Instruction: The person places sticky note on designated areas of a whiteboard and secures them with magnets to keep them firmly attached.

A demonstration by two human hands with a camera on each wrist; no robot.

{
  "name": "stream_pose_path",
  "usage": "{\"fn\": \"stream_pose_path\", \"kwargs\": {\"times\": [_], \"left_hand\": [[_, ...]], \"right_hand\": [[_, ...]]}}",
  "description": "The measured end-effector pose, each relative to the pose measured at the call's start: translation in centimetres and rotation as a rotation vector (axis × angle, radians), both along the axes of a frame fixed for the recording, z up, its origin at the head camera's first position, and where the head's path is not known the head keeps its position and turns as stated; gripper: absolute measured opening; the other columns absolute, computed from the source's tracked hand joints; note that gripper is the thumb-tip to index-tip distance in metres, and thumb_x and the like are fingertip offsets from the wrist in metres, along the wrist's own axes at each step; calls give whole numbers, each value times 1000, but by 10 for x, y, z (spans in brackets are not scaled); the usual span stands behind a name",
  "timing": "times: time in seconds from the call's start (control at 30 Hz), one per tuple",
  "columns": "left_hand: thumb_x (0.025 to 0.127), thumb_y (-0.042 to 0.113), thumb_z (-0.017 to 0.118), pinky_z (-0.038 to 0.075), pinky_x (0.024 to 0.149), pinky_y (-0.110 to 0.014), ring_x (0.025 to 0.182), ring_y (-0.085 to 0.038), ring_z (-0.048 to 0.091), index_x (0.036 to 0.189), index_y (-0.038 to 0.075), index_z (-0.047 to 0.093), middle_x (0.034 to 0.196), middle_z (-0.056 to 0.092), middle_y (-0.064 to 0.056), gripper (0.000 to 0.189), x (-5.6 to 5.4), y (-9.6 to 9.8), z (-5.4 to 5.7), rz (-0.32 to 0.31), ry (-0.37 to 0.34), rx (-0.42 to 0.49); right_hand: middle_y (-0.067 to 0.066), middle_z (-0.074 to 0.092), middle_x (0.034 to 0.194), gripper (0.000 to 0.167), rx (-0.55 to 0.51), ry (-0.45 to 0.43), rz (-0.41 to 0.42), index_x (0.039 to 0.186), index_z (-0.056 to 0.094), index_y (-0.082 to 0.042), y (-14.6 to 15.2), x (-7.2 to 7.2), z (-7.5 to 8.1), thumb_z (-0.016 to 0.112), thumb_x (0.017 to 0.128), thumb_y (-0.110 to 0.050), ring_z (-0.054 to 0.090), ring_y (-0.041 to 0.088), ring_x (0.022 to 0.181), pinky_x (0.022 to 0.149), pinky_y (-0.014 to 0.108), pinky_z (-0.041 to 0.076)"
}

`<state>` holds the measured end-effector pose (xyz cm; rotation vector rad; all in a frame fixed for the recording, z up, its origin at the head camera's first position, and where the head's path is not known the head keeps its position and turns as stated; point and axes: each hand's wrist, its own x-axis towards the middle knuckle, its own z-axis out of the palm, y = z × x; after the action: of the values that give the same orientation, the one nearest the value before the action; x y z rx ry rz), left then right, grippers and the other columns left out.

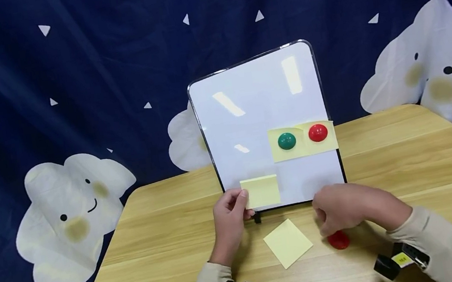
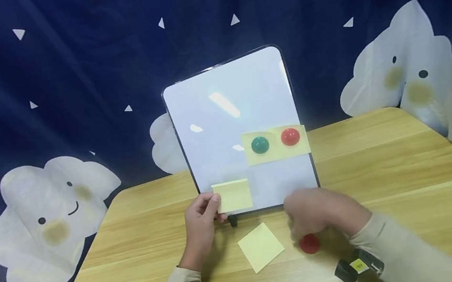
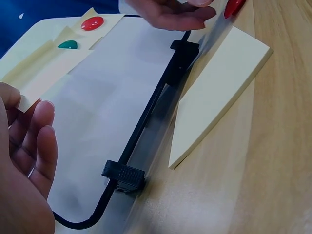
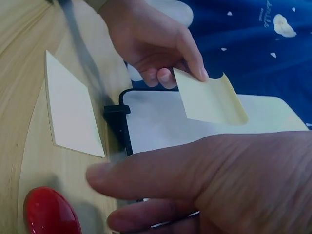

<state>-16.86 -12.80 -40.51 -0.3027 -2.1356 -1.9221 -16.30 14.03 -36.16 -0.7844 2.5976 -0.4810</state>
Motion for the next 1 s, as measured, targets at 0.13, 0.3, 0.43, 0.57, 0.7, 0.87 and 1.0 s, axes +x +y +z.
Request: {"fn": "stream_pose_path", "kwargs": {"times": [0.13,0.3,0.43,0.57,0.7,0.87,1.0], "left_hand": [[102,19,62,52,55,-23,60,-17,60,95,0,67,81,58,-13,21,0,-1,1,9,5,5],[102,19,61,52,55,-23,60,-17,60,96,0,67,80,58,-13,21,0,-2,1,18,19,-1],[102,19,61,51,55,-23,60,-17,60,96,0,68,81,58,-12,21,0,-2,2,22,23,0],[102,20,61,51,55,-23,59,-17,60,96,0,68,81,58,-12,21,-1,-2,2,30,25,8],[101,20,62,51,54,-23,59,-16,60,96,0,68,80,58,-12,22,-1,-2,3,33,27,19],[101,18,62,51,54,-22,58,-16,60,95,-1,68,80,58,-12,21,-2,-2,2,33,27,25],[102,19,61,51,54,-22,59,-16,60,96,-1,68,81,57,-12,21,-1,-2,2,33,18,24]], "right_hand": [[-4,56,64,32,51,-22,-32,68,58,-16,-2,5,1,88,72,-27,52,15,60,53,33,44],[-1,57,64,30,67,-69,-49,69,58,-13,-2,8,-1,87,70,-18,52,17,58,51,33,44],[-2,57,66,26,81,-80,-42,70,58,-16,-2,9,-3,84,69,-11,52,16,58,50,32,43],[-4,57,66,25,106,-72,-19,69,60,-20,-3,8,-5,82,67,-8,52,15,59,51,32,43],[-3,57,65,24,126,-81,-14,69,61,-20,-4,7,-6,82,69,-8,52,17,59,51,32,42],[-2,57,63,22,138,-89,-13,68,62,-21,-3,7,-7,82,70,-11,53,17,56,49,32,41],[-3,58,65,23,136,-89,-5,70,61,-21,-4,6,-7,84,71,-16,54,16,59,52,34,43]]}}
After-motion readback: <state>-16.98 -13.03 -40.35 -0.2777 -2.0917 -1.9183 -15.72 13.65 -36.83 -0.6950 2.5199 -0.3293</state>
